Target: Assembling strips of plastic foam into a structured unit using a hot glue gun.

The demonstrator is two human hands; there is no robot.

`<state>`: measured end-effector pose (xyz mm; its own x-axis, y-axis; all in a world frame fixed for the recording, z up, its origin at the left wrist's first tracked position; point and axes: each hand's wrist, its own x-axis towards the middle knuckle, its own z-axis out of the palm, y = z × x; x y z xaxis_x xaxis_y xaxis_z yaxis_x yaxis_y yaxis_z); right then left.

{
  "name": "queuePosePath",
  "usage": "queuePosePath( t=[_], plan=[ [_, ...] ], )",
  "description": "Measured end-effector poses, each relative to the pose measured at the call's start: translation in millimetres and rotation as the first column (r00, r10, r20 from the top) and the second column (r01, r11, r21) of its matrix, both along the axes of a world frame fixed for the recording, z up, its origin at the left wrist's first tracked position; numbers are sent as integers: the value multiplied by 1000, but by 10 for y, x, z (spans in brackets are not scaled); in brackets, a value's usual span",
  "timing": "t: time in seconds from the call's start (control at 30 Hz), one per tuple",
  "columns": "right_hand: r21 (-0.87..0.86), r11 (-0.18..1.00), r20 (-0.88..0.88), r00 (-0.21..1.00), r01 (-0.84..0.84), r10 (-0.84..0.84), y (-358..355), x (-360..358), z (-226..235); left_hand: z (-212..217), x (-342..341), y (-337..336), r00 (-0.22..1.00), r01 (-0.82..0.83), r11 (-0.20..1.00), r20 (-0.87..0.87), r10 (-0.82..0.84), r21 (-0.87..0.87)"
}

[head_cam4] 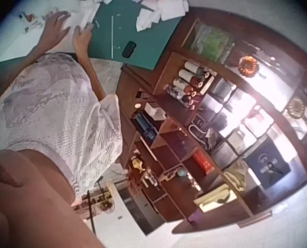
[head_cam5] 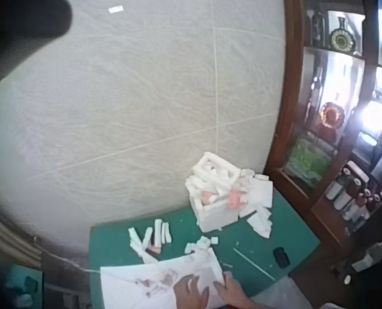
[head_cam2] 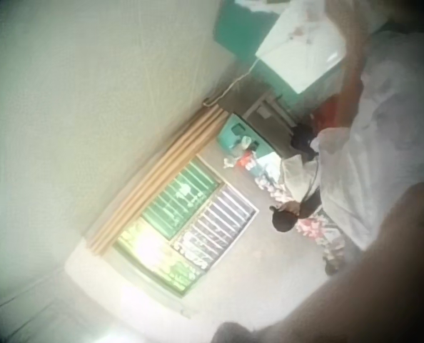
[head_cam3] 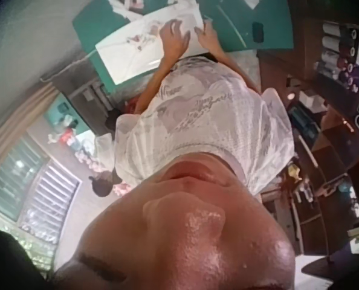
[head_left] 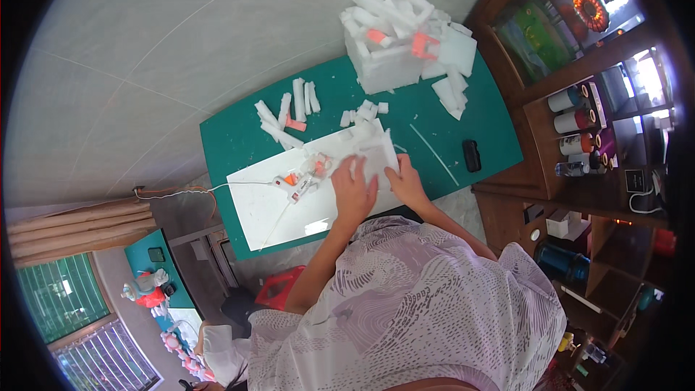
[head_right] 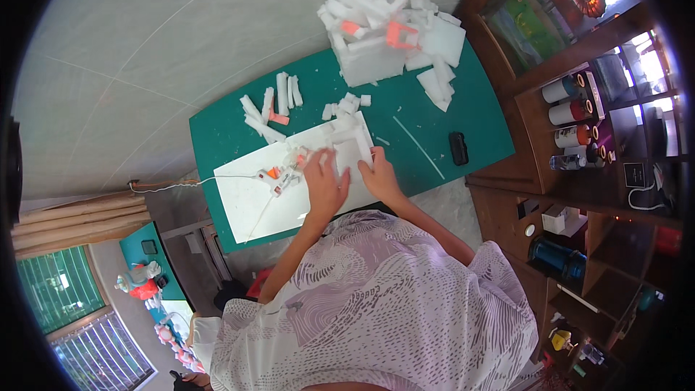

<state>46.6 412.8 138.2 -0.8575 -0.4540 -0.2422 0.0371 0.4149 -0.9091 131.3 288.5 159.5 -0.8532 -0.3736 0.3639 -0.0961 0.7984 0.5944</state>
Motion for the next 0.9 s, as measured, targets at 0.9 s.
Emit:
queuePosePath(
  t=[0.9],
  plan=[
    [-14, 859, 728, 584, -512, 360, -121, -256, 361, 697, 347, -568, 605, 755, 635, 202, -770, 160]
  ],
)
